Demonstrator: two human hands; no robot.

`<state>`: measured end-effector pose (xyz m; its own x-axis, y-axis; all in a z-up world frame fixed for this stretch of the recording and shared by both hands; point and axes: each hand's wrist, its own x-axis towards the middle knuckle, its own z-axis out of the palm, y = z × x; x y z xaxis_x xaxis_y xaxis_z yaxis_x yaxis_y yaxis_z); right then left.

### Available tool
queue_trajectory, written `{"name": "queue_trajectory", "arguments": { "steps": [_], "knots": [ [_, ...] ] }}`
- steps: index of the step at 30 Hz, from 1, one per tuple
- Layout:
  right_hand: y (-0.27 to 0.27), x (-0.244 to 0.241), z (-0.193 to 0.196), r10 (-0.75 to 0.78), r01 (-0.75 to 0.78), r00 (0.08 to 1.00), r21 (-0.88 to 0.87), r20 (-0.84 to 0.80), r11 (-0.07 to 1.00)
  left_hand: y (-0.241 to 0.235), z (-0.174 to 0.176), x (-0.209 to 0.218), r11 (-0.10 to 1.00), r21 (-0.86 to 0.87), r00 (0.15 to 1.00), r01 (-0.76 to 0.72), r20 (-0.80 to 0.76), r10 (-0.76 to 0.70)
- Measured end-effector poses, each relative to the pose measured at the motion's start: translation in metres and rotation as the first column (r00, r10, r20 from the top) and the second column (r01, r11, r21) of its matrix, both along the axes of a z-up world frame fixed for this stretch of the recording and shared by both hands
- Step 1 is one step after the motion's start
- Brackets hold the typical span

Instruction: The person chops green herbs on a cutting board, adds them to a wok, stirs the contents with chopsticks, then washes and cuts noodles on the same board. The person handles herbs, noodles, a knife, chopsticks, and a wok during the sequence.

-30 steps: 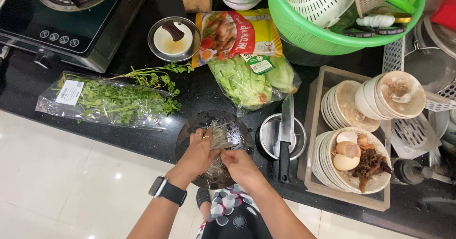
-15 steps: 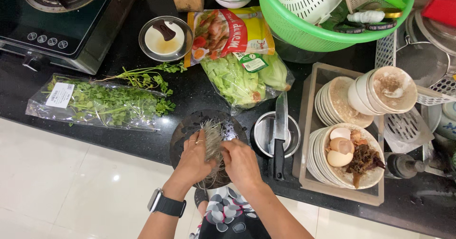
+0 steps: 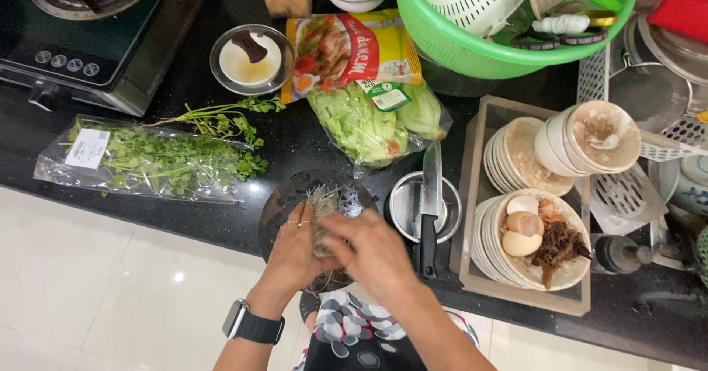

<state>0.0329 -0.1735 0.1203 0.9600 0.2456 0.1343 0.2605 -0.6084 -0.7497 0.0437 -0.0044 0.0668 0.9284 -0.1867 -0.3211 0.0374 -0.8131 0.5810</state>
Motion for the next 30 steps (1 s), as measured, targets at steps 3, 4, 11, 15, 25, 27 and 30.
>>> {"name": "queue_trajectory", "arguments": {
  "steps": [3, 4, 11, 15, 25, 27, 30],
  "knots": [
    [-0.032, 0.001, 0.002, -0.284, 0.266, 0.95, -0.146, -0.126, 0.953, -0.002, 0.01, 0.002, 0.999, 0.001, 0.999, -0.04, -0.027, 0.04],
    [-0.043, 0.0, 0.0, -0.389, 0.361, 0.91, -0.19, -0.141, 0.913, -0.005, 0.013, 0.001, 0.998, 0.003, 0.997, -0.059, -0.046, 0.059],
    [-0.084, -0.015, -0.035, -0.568, 0.494, 0.823, -0.485, -0.006, 0.722, -0.034, 0.008, -0.002, 0.972, 0.215, 0.996, -0.093, 0.016, 0.092],
    [-0.086, -0.016, -0.056, -0.596, 0.447, 0.798, -0.579, -0.085, 0.682, -0.048, -0.012, -0.007, 0.927, 0.349, 0.985, -0.133, 0.15, 0.085],
    [-0.086, -0.036, -0.043, -0.563, 0.457, 0.816, -0.448, -0.133, 0.768, -0.023, -0.038, -0.007, 0.965, 0.26, 0.949, -0.034, 0.311, -0.05],
    [-0.082, -0.053, -0.037, -0.508, 0.431, 0.852, -0.382, -0.127, 0.818, -0.011, -0.036, -0.004, 0.971, 0.236, 0.926, 0.041, 0.357, -0.126],
    [-0.064, -0.075, -0.038, -0.386, 0.357, 0.92, -0.265, -0.065, 0.896, -0.003, -0.033, -0.001, 0.963, 0.237, 0.913, 0.126, 0.352, -0.206]
  ]
}}
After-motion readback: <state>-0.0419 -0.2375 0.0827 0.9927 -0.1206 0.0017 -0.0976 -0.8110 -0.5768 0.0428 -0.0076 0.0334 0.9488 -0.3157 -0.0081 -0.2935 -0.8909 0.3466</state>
